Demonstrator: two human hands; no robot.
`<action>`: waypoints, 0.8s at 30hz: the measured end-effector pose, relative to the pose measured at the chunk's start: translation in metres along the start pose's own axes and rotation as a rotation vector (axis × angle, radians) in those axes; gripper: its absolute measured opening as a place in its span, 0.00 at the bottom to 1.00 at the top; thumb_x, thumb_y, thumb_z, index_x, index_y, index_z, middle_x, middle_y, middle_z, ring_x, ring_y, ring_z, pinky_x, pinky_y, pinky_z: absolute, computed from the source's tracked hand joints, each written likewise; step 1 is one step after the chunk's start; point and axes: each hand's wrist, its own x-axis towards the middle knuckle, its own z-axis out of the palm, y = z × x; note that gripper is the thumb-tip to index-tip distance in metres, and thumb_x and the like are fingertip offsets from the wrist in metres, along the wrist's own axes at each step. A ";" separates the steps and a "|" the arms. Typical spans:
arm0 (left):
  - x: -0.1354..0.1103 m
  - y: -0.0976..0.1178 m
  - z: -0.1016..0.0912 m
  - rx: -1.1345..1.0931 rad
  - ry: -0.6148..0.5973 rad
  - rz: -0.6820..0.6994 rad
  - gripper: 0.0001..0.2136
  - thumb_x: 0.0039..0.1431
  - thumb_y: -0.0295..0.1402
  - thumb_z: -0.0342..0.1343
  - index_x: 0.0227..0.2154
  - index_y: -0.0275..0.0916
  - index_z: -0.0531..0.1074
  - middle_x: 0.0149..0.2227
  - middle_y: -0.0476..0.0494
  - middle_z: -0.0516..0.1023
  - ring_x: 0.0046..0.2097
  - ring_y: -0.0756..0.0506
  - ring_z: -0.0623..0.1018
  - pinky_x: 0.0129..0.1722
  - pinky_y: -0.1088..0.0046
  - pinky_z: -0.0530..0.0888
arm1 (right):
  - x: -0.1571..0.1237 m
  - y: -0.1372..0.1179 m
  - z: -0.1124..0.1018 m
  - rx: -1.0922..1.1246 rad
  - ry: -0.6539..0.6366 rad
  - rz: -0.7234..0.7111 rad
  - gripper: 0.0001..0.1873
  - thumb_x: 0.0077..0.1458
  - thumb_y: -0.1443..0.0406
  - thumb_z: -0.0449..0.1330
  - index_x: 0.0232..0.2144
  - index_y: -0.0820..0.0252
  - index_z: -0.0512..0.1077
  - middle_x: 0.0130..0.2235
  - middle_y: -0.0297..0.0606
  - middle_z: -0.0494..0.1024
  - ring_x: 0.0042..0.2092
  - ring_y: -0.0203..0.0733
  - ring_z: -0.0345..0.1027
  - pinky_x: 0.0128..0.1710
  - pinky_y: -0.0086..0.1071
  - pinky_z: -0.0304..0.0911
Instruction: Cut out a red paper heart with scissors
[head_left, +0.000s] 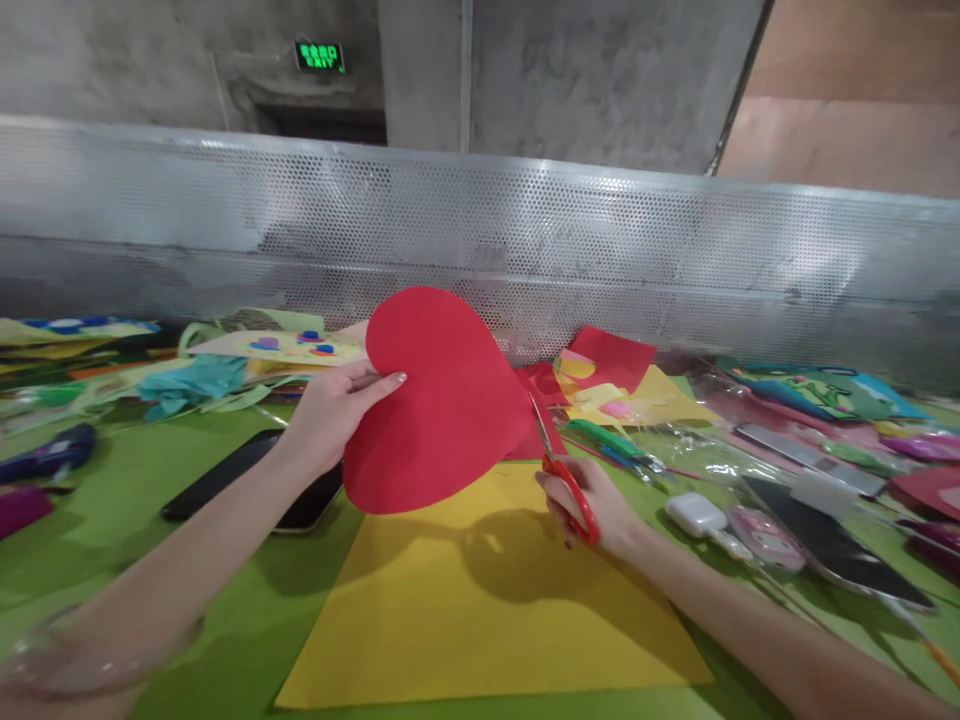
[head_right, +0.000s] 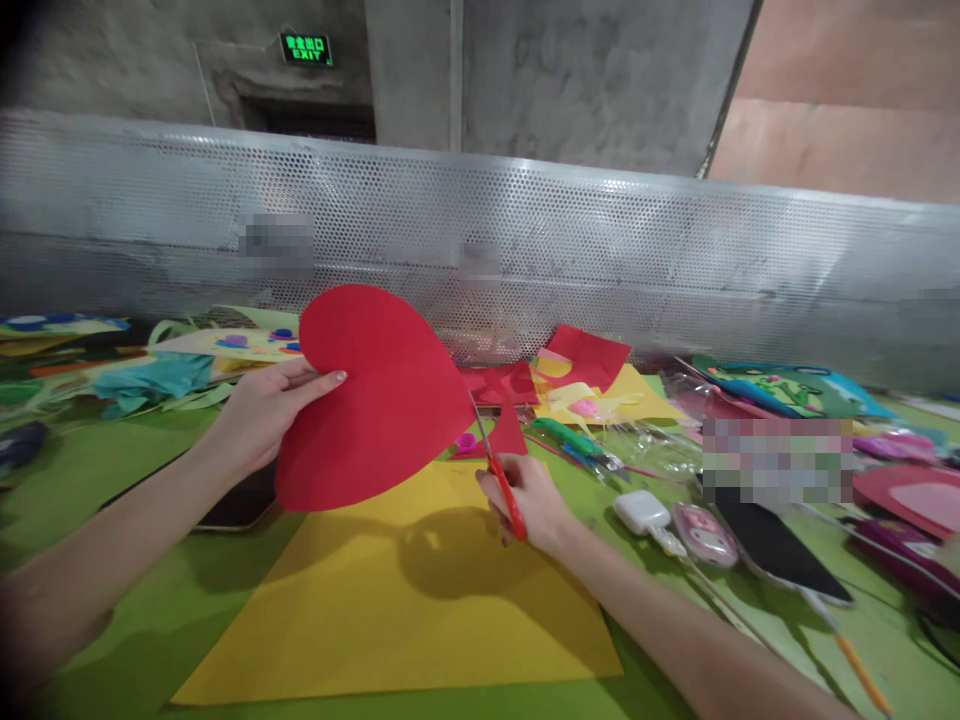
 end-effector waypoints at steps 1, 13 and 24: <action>0.000 0.000 0.000 0.001 0.006 -0.001 0.13 0.44 0.34 0.66 0.36 0.39 0.77 0.38 0.44 0.82 0.40 0.44 0.80 0.44 0.67 0.74 | 0.000 0.000 0.000 -0.007 0.001 -0.003 0.14 0.51 0.61 0.54 0.19 0.56 0.55 0.11 0.22 0.58 0.11 0.29 0.54 0.12 0.24 0.55; -0.002 0.003 0.002 -0.001 0.038 0.013 0.12 0.43 0.34 0.66 0.33 0.39 0.77 0.36 0.46 0.82 0.37 0.45 0.80 0.45 0.68 0.74 | 0.002 0.002 -0.002 -0.031 -0.016 0.018 0.17 0.50 0.58 0.57 0.19 0.56 0.55 0.11 0.22 0.59 0.12 0.30 0.55 0.12 0.24 0.51; -0.002 0.005 0.003 -0.004 0.049 0.003 0.11 0.42 0.34 0.67 0.31 0.38 0.77 0.33 0.47 0.82 0.37 0.45 0.79 0.41 0.69 0.75 | 0.000 -0.001 0.000 0.017 0.023 0.033 0.16 0.49 0.58 0.58 0.19 0.56 0.56 0.12 0.22 0.57 0.12 0.31 0.54 0.12 0.26 0.56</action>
